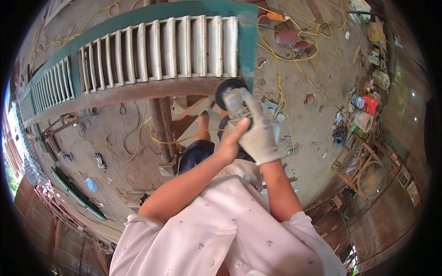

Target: The person uses an angle grinder to sand the surface of long wooden slats arranged on a green workbench. They move the tool back and forth along the slats, occasionally repositioning their hands and stepping around the work area.

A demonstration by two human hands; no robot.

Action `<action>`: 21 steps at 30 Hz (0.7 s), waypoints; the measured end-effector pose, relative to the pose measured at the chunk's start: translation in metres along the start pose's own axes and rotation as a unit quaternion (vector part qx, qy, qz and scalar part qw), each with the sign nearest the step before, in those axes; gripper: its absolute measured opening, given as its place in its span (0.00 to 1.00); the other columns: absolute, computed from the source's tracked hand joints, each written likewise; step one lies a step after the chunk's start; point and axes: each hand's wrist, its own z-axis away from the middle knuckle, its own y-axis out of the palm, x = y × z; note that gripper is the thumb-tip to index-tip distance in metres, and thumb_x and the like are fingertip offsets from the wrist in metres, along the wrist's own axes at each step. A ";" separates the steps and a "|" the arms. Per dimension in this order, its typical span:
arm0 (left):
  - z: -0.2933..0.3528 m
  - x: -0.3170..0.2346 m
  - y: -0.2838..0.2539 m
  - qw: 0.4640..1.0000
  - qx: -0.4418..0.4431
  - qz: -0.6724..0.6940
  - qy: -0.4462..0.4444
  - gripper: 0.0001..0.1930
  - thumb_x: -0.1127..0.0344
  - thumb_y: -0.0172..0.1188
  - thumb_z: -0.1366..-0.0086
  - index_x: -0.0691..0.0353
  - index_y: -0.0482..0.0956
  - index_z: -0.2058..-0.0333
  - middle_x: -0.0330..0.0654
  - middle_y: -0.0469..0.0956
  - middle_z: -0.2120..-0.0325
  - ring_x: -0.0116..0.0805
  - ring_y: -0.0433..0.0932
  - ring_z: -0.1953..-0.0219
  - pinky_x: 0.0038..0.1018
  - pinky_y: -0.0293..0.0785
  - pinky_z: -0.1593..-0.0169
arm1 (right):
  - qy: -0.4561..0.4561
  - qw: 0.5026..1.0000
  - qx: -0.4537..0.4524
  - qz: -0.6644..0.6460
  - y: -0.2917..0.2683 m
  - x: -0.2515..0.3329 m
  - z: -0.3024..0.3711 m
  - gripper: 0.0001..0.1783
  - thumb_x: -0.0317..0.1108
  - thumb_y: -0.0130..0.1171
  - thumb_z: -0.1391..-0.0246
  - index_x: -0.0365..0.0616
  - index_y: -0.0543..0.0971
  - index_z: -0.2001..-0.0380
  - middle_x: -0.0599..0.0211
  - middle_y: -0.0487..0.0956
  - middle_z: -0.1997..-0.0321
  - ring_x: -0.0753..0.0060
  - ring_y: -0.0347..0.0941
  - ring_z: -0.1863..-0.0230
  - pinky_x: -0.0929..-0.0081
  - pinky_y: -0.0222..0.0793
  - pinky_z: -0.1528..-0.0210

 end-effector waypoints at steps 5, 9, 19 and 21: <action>0.012 -0.015 0.015 0.999 -0.037 0.005 0.008 0.34 0.41 0.59 0.23 0.62 0.73 0.32 0.44 0.80 0.41 0.36 0.79 0.39 0.35 0.72 0.33 | 0.031 0.999 0.036 0.021 0.001 0.005 -0.002 0.43 0.35 0.72 0.48 0.56 0.73 0.27 0.47 0.79 0.44 0.38 0.79 0.44 0.49 0.76 0.42; -0.011 0.008 0.027 0.999 -0.003 0.011 -0.039 0.32 0.42 0.59 0.22 0.62 0.74 0.33 0.42 0.80 0.41 0.34 0.78 0.39 0.34 0.70 0.32 | 0.022 0.999 0.010 0.024 -0.025 -0.022 -0.001 0.45 0.36 0.73 0.49 0.59 0.71 0.26 0.47 0.79 0.44 0.37 0.80 0.48 0.49 0.78 0.46; -0.036 0.020 0.052 0.998 0.019 0.047 -0.027 0.30 0.42 0.59 0.22 0.61 0.75 0.34 0.41 0.81 0.42 0.33 0.79 0.40 0.34 0.71 0.33 | 0.034 0.998 0.023 0.046 -0.054 -0.028 -0.016 0.46 0.37 0.76 0.52 0.59 0.73 0.27 0.49 0.81 0.48 0.38 0.80 0.47 0.46 0.76 0.45; -0.029 0.017 0.049 0.999 0.016 0.033 -0.018 0.30 0.43 0.59 0.22 0.61 0.74 0.34 0.41 0.81 0.42 0.33 0.79 0.40 0.34 0.71 0.33 | 0.016 0.999 0.006 0.042 -0.047 -0.028 -0.013 0.46 0.37 0.76 0.53 0.58 0.73 0.28 0.50 0.81 0.48 0.39 0.80 0.47 0.47 0.76 0.45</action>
